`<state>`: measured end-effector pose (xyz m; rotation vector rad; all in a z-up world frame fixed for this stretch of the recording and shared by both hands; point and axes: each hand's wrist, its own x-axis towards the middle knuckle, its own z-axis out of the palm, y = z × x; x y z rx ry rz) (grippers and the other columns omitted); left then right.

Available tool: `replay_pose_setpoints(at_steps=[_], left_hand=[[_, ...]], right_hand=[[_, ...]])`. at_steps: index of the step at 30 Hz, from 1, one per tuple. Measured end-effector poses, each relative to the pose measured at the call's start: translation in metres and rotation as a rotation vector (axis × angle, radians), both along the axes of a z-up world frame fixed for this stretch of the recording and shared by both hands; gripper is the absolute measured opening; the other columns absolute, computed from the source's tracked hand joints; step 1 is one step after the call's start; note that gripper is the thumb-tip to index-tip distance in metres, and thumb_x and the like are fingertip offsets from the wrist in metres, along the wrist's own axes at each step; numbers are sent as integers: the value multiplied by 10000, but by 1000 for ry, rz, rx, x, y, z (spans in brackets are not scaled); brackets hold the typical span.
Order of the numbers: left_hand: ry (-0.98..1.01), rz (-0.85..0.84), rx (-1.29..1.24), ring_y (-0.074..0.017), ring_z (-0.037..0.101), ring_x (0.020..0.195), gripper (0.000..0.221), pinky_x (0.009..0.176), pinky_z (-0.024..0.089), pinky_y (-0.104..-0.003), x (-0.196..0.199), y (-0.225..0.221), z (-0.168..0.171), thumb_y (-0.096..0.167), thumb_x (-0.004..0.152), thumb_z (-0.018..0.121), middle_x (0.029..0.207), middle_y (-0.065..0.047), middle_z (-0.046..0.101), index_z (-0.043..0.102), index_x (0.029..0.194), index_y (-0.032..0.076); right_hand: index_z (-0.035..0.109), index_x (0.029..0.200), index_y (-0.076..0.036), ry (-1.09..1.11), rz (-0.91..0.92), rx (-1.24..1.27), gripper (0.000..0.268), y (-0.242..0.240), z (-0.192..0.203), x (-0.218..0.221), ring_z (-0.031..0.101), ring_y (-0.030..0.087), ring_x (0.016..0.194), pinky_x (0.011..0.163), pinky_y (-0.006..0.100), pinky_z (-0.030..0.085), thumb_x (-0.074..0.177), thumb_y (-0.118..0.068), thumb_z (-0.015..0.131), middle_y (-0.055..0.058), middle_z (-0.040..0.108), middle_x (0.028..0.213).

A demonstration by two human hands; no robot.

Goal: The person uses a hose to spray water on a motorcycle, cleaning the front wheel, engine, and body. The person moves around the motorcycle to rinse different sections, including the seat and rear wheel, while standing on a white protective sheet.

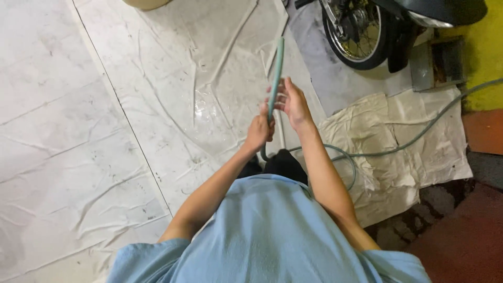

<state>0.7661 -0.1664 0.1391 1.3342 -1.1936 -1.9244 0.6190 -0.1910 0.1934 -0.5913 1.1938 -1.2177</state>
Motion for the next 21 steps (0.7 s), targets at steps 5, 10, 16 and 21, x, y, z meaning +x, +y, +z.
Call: replay_pose_setpoints(at_steps=[5,10,16,21], left_hand=[[-10,-94,-8,-176,477,397,713,411,434,-280,10,-50,-19,615,1088,269,481,-34,432,522,652,111],[163,-96,51,-135,444,499,715,485,414,-242,5,-140,-20,662,1066,348,591,-46,427,563,726,71],[57,-176,-143,-143,513,503,335,487,421,-264,-8,-247,-31,342,926,701,583,-12,483,592,727,96],[38,-130,14,-97,433,447,326,457,361,-233,-33,-333,5,256,869,706,500,8,439,541,616,134]], right_hand=[[580,1147,-56,-195,-182,52,487,-99,5,18,649,226,637,509,324,525,1010,-522,544,82,609,853],[557,990,-117,-297,-161,34,406,-183,16,16,334,49,431,344,182,214,1014,-522,555,-68,306,647],[568,949,-176,-326,-193,68,388,-294,-12,-6,316,53,417,325,211,218,967,-562,607,-80,305,646],[532,919,-196,-333,-144,169,357,-381,-8,-16,306,47,413,328,192,202,994,-541,579,-78,289,649]])
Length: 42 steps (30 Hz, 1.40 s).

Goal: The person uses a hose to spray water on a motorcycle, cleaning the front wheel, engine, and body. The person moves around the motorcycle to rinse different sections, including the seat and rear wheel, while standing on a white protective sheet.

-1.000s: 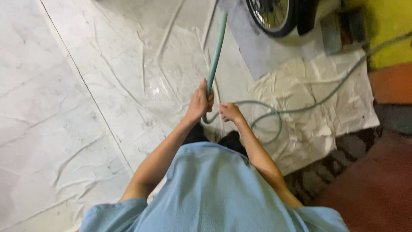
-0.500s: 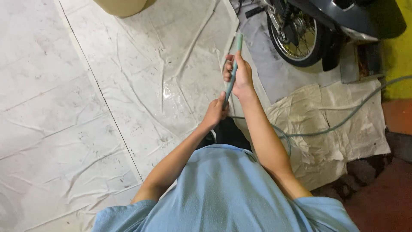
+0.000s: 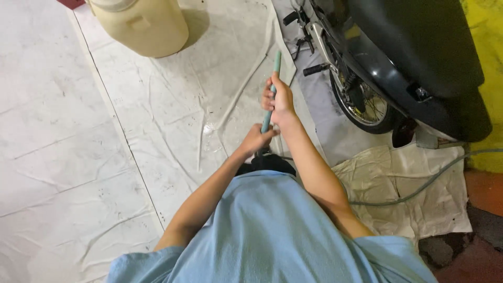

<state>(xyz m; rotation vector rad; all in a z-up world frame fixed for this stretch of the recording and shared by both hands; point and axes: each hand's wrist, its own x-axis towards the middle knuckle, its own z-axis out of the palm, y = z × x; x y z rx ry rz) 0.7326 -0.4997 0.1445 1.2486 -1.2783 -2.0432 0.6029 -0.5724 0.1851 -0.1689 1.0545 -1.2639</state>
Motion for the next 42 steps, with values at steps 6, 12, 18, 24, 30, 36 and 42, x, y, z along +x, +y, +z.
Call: replay_pose_setpoints(at_steps=[6,12,18,24,30,36,42], left_hand=[[274,96,242,-100,296,438,325,425,305,-239,-14,-95,36,133,858,662,514,-5,314,473,594,121],[291,3,222,-109,326,414,353,441,305,-228,15,-182,13,134,815,746,482,-23,344,463,606,115],[-149,-114,78,-148,425,423,309,453,342,-271,39,-271,-6,251,765,721,458,-36,411,527,544,155],[-315,-308,-14,-260,584,560,304,587,458,-361,59,-370,-20,368,769,728,559,-103,535,661,645,99],[-355,-517,-76,-403,661,717,402,679,488,-471,41,-399,-55,377,763,697,660,-249,603,687,702,-20],[-332,-567,-83,-302,630,628,316,664,497,-395,15,-425,-102,352,762,709,614,-150,590,655,674,53],[-294,-659,22,-228,546,606,346,639,458,-375,-8,-474,-90,375,788,719,604,-81,511,590,617,103]], right_hand=[[540,922,-170,-10,20,-9,350,-83,8,-2,348,66,408,343,206,243,1002,-506,603,-52,319,629],[586,896,-167,-78,-16,42,301,-182,-36,-4,482,94,472,398,232,395,957,-458,630,-55,432,628],[566,863,-188,-152,-95,35,359,-284,-17,5,368,32,425,354,195,295,972,-528,601,-114,326,593],[584,830,-180,-153,-220,48,510,-343,2,-5,413,76,452,400,249,360,898,-684,561,-92,375,584],[536,699,-154,-240,-287,168,553,-363,-36,-50,421,117,431,367,263,328,854,-683,580,-56,374,544],[415,639,-222,-151,-324,316,503,-392,-92,-69,262,50,343,286,215,225,891,-646,518,-131,225,509],[397,621,-197,-89,-251,341,534,-442,-74,-72,221,55,331,265,233,207,847,-658,545,-103,190,505]])
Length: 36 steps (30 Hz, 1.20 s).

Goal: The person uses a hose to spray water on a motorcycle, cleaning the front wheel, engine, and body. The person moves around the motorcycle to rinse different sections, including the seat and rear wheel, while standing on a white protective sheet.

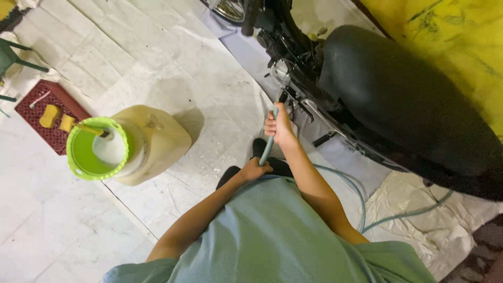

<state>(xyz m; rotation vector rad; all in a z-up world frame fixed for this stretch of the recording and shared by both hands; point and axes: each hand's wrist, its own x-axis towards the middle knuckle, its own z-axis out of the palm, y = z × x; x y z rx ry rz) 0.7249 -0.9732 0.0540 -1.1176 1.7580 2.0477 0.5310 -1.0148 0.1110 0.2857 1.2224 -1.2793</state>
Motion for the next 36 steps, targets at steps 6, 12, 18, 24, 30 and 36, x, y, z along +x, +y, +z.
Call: replay_pose_setpoints(at_steps=[6,12,18,24,30,36], left_hand=[[59,90,172,-160,426,487,393,557,399,-307,-14,-32,20,312,864,729,509,-42,453,536,571,134],[74,61,224,-142,443,541,351,568,356,-281,-11,-67,10,362,835,761,560,-32,499,562,623,165],[70,17,198,-140,436,511,370,549,347,-270,-15,-100,7,365,839,733,532,-22,482,566,587,152],[57,-17,207,-139,410,511,331,541,322,-264,-9,-115,-6,348,814,723,536,-19,453,564,590,165],[75,-71,238,-164,465,562,312,597,387,-281,-10,-114,-4,368,840,740,589,-34,486,607,648,161],[468,-44,-215,-509,633,989,382,946,476,-588,-42,-223,12,179,856,491,1033,-374,643,688,1014,-108]], right_hand=[[394,624,-186,53,57,37,515,-47,18,-5,215,56,312,254,238,192,863,-628,507,-96,200,490],[429,617,-151,157,21,100,506,-75,13,-4,227,65,303,266,250,195,866,-585,507,-80,213,488],[389,613,-168,129,-8,77,518,-97,12,-9,227,65,325,285,243,185,863,-610,493,-91,195,510],[383,608,-164,139,15,63,516,-109,14,-5,222,78,320,282,264,185,842,-613,486,-75,189,507],[392,603,-163,160,82,74,534,-115,20,-1,226,77,318,282,258,191,828,-635,499,-79,200,498],[434,644,-179,306,126,95,520,-91,17,-34,254,67,321,293,234,224,896,-633,451,-96,241,515]])
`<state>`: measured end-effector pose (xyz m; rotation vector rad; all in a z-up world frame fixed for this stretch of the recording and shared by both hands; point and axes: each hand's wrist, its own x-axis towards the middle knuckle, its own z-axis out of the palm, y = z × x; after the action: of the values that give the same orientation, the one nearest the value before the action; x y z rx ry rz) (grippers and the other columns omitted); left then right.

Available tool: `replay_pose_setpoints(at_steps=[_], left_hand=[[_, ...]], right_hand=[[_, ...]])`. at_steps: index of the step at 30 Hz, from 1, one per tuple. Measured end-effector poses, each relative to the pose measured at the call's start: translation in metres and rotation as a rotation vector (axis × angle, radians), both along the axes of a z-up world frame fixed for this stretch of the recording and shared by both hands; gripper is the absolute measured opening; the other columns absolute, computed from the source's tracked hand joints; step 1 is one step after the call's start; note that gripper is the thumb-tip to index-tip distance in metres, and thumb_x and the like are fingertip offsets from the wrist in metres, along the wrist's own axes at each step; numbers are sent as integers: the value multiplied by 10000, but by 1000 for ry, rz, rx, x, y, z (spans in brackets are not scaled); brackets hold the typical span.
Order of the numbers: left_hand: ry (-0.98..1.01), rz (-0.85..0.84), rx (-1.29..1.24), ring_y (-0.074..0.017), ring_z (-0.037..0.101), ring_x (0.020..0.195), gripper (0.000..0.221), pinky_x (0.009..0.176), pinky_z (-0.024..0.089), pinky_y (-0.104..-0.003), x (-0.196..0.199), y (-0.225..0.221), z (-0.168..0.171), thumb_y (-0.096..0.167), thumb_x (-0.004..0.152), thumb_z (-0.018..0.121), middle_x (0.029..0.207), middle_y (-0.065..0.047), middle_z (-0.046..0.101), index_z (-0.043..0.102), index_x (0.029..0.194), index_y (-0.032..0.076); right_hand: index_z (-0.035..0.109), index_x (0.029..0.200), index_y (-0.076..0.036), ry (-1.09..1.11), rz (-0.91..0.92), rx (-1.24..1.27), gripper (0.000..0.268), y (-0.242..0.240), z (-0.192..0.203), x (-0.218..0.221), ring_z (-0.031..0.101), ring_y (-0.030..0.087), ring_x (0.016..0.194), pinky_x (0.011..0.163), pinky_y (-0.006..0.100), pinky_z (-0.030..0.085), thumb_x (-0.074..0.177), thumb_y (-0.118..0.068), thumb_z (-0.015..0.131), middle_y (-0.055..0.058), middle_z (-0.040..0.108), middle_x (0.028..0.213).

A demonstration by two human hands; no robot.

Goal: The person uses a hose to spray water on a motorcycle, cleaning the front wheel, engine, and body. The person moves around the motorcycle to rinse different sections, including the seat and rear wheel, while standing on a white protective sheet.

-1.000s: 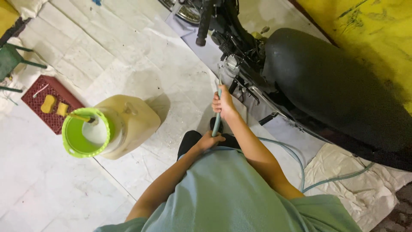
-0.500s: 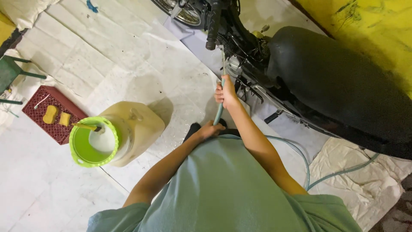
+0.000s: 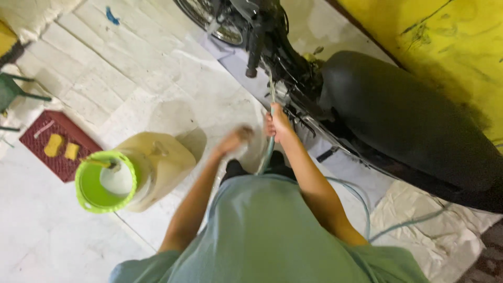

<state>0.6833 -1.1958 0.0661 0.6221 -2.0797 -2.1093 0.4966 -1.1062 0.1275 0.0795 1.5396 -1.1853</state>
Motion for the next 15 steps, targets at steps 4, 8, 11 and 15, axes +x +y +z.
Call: replay_pose_setpoints(at_steps=[4,8,11,15], left_hand=[[-68,448,-285,-543,627,1142,429,986,511,-589,-62,-51,133,176,932,696,1211,-344,642,583,1267,-68],[-375,463,-577,-464,726,969,627,841,597,-525,-124,-71,140,543,978,653,1097,-264,677,466,1326,57],[-566,448,-782,-493,729,883,516,762,599,-553,-139,-87,118,541,1001,574,950,-243,681,483,1184,67],[-548,392,-858,-535,715,877,447,718,577,-614,-122,-131,116,460,1017,573,919,-289,697,511,1178,48]], right_hand=[[395,653,-192,-70,44,-65,528,5,6,-38,208,29,357,290,217,197,881,-665,462,-96,206,552],[363,661,-194,-111,104,-92,518,5,17,-46,190,33,373,306,203,184,892,-649,450,-91,169,563],[359,662,-197,-141,138,-102,513,-7,17,-56,181,39,381,296,205,188,901,-641,454,-94,165,574],[365,648,-184,-160,142,-124,510,-23,7,-62,189,48,376,290,197,193,934,-597,456,-87,180,559]])
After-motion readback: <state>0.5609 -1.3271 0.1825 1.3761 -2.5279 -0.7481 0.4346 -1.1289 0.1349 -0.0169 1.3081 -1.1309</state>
